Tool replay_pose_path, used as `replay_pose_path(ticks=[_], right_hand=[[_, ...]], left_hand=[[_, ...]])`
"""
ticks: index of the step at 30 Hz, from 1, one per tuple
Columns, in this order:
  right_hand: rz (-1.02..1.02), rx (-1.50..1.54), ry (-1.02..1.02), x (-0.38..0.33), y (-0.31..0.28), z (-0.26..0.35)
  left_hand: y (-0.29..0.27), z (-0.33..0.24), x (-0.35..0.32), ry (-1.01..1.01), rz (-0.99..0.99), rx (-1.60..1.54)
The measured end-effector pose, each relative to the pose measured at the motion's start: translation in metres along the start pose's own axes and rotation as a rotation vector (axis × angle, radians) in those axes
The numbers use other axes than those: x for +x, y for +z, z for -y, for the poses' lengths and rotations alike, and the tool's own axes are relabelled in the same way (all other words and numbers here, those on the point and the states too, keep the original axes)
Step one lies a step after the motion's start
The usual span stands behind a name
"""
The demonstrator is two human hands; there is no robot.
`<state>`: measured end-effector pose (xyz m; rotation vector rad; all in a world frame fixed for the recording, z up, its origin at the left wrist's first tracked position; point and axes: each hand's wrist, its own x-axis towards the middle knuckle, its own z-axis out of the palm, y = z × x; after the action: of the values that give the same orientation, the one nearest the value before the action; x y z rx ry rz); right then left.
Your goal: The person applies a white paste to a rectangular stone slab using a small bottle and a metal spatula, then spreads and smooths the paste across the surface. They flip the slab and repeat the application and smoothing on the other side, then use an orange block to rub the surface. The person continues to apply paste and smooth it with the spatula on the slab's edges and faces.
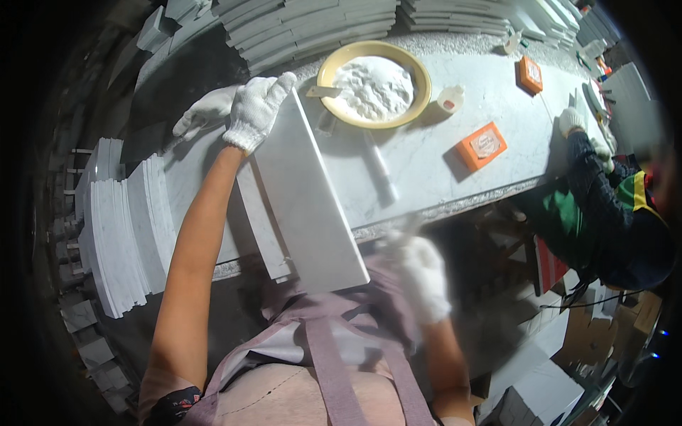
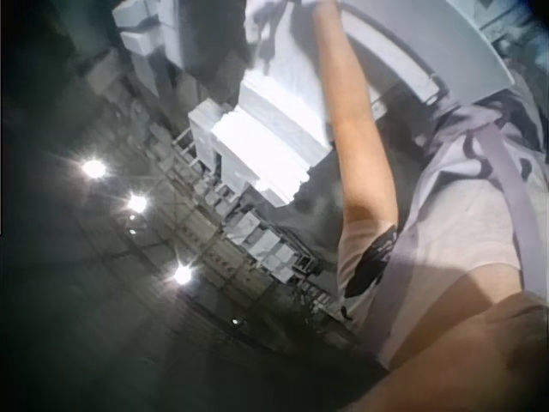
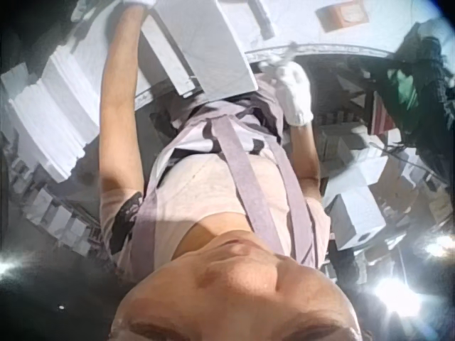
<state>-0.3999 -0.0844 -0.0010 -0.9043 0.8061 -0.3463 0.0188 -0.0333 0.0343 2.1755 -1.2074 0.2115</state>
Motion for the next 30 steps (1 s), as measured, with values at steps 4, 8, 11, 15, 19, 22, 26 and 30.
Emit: replay_pose_path(ticks=[4, 8, 11, 15, 19, 22, 26, 30], right_hand=[[0.334, 0.233, 0.11, 0.014, 0.052, 0.018], [0.332, 0.175, 0.135, 0.004, 0.078, 0.036], [0.314, 0.055, 0.177, -0.008, 0.095, 0.048], [0.386, -0.147, 0.074, -0.017, 0.113, 0.06], [0.464, -0.202, 0.101, -0.02, 0.124, 0.063], [0.51, -0.132, 0.103, -0.012, 0.131, 0.057], [0.295, -0.127, 0.155, 0.02, 0.139, 0.049], [0.276, -0.203, 0.144, 0.046, 0.154, 0.048]], left_hand=[[0.0, 0.004, -0.002, 0.02, -0.147, -0.106], [-0.002, 0.018, -0.012, -0.093, -0.275, -0.301], [-0.006, 0.025, -0.021, -0.149, -0.347, -0.445], [-0.014, 0.014, -0.025, -0.52, -0.336, -0.81], [-0.026, -0.001, -0.03, -0.711, -0.347, -1.164], [-0.029, 0.004, -0.034, -0.467, -0.469, -1.473], [-0.027, 0.034, -0.042, -0.322, -0.32, -1.644], [-0.017, 0.06, -0.042, 0.011, -0.153, -1.805]])
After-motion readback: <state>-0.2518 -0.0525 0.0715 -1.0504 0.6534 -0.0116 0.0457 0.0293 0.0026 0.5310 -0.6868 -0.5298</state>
